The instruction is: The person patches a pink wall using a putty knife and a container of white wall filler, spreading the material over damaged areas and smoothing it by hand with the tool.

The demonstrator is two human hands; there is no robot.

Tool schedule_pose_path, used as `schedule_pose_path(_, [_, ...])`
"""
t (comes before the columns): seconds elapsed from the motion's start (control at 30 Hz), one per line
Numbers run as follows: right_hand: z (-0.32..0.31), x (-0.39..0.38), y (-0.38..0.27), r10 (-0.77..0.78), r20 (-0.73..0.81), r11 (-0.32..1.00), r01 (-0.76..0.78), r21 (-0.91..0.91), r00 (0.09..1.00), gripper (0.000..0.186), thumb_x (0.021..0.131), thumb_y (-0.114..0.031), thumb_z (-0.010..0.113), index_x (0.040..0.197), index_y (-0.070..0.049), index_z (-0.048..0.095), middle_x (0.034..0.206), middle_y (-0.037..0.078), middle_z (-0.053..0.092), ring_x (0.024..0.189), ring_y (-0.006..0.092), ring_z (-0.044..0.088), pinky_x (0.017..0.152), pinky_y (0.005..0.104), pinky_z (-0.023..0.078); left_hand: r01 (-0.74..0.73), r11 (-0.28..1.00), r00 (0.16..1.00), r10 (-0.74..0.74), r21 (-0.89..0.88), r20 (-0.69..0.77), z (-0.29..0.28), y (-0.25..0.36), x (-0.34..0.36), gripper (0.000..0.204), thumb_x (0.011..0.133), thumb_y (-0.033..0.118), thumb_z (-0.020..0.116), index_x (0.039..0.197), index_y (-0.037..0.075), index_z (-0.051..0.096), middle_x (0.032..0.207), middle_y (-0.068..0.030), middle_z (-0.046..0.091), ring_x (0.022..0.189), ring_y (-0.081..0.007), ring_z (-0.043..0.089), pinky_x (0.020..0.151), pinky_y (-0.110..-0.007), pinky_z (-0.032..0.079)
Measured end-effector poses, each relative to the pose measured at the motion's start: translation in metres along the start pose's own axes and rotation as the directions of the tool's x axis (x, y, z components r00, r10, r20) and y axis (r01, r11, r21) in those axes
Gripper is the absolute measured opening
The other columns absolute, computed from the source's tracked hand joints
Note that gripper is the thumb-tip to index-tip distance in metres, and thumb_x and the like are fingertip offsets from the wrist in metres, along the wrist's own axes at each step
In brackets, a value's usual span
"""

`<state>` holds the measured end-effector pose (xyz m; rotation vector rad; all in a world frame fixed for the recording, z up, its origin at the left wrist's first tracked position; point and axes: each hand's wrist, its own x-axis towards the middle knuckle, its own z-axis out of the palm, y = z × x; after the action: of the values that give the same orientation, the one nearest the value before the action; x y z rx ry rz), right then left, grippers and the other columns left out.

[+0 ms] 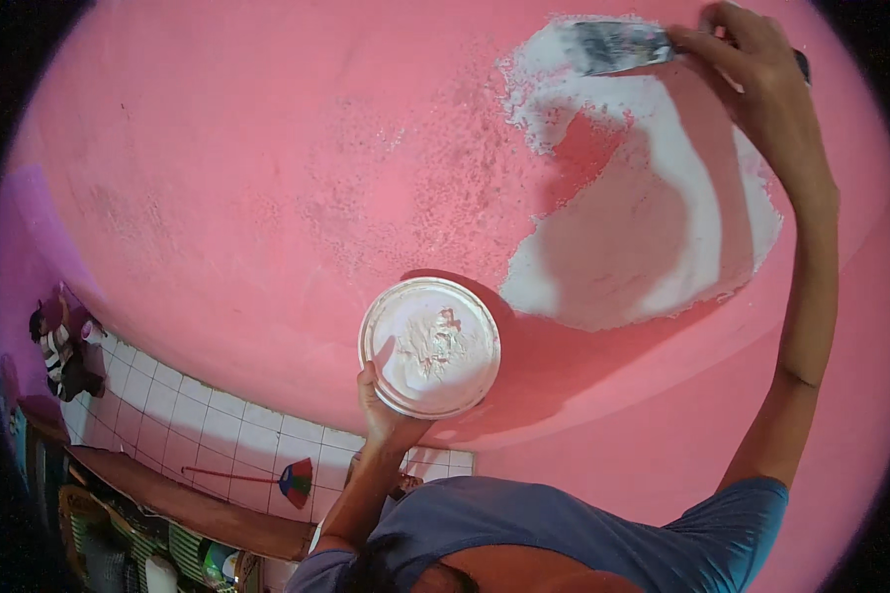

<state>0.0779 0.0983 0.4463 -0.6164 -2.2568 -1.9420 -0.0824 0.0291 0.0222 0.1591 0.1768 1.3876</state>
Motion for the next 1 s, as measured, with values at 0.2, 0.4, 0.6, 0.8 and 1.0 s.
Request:
schedule_pose_path(0.2, [-0.008,0.001,-0.008,0.055,-0.005,0.995,-0.055,0.082,0.998,0.016,0.074,-0.013,0.074,0.087,-0.007,0.070,0.083,0.008,0.056,0.076,0.0212,0.053,0.068,0.0332,0.040,0.052,0.998,0.998,-0.051,-0.024,0.027,0.003,0.003,0.001,0.079,0.085,0.064,0.039,0.147,0.018,0.023,0.149,-0.0149,0.027,0.134,-0.0372,0.033,0.104,-0.060,0.033])
schedule_pose_path(0.4, [-0.009,0.020,-0.009,-0.023,0.007,0.987,0.022,0.159,1.000,0.016,0.074,-0.014,0.073,0.088,-0.007,0.070,0.078,0.007,0.054,0.075,0.0210,0.053,0.067,0.0336,0.041,0.100,0.994,0.994,-0.098,-0.041,0.050,0.012,0.008,-0.002,0.082,0.080,0.062,0.051,0.146,0.020,0.026,0.149,-0.0100,0.030,0.135,-0.0337,0.031,0.108,-0.058,0.028])
schedule_pose_path(0.6, [-0.038,0.003,-0.009,0.117,0.012,0.988,-0.115,-0.108,0.993,0.018,0.072,-0.016,0.075,0.086,-0.007,0.071,0.080,0.007,0.056,0.073,0.0202,0.052,0.066,0.0331,0.040,0.105,0.993,0.993,-0.102,-0.053,0.061,0.004,-0.001,0.005,0.080,0.083,0.062,0.045,0.147,0.019,0.024,0.150,-0.0124,0.028,0.135,-0.0362,0.032,0.105,-0.060,0.031])
schedule_pose_path(0.8, [-0.011,0.021,-0.017,0.021,-0.039,0.991,-0.016,0.134,0.999,0.019,0.071,-0.016,0.076,0.087,-0.007,0.071,0.081,0.006,0.057,0.074,0.0202,0.052,0.066,0.0333,0.040,0.066,0.997,0.995,-0.062,-0.047,0.081,0.005,0.003,0.000,0.083,0.080,0.062,0.051,0.147,0.021,0.025,0.150,-0.0104,0.028,0.136,-0.0343,0.031,0.107,-0.060,0.028])
schedule_pose_path(1.0, [-0.028,0.006,0.005,0.122,0.015,0.990,-0.120,-0.067,0.992,0.017,0.070,-0.016,0.077,0.083,-0.005,0.072,0.077,0.006,0.057,0.075,0.0193,0.052,0.065,0.0323,0.041,0.016,1.000,0.998,-0.014,-0.026,0.061,0.000,-0.002,0.004,0.079,0.084,0.062,0.043,0.147,0.019,0.024,0.150,-0.0133,0.028,0.135,-0.0361,0.032,0.106,-0.059,0.031])
